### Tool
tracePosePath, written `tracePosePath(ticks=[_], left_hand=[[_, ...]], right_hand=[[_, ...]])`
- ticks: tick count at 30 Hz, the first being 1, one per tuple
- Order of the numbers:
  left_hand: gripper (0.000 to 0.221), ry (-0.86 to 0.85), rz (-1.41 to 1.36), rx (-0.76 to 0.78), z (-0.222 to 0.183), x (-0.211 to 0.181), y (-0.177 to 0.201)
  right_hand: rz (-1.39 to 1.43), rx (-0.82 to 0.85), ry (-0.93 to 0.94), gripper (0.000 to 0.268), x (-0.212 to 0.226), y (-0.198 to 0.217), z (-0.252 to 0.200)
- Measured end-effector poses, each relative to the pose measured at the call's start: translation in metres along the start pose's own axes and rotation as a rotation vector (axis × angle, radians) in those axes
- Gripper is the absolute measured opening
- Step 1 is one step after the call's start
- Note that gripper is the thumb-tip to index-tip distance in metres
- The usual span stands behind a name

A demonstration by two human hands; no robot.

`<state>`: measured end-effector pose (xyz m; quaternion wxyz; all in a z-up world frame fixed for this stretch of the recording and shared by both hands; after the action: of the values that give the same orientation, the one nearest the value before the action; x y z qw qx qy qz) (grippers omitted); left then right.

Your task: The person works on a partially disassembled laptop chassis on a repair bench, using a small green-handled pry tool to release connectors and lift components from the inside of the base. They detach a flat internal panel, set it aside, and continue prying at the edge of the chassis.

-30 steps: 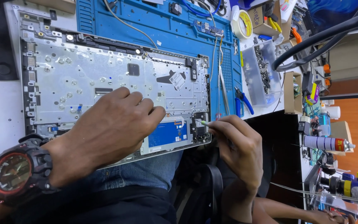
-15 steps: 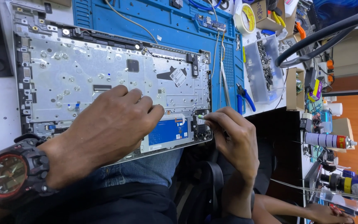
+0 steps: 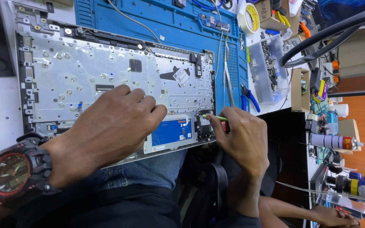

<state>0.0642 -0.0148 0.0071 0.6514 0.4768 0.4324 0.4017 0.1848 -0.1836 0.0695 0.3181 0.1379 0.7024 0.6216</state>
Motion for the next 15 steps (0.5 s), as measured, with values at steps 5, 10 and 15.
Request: tracePosePath(ticks=[5, 10, 15], left_hand=[[0.011, 0.006, -0.002, -0.009, 0.000, 0.001, 0.001], [0.014, 0.013, 0.001, -0.007, 0.002, 0.005, 0.002], [0.011, 0.032, -0.034, 0.060, 0.002, 0.005, 0.000]], right_hand=[[0.120, -0.064, 0.274, 0.035, 0.017, 0.011, 0.008], [0.245, -0.058, 0.396, 0.023, 0.022, 0.018, 0.012], [0.372, 0.018, 0.521, 0.019, 0.025, 0.018, 0.011]])
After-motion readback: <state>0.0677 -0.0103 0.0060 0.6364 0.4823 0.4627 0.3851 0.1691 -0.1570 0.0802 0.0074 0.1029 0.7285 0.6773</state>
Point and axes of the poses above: each hand's wrist, its own z-axis towards the middle knuckle, its own y-axis out of the back of the hand, x = y × z, the point moved 7 cm from there along z, towards the middle knuckle, and after that the axes turned 3 degrees about -y, right-handed, at the moved point
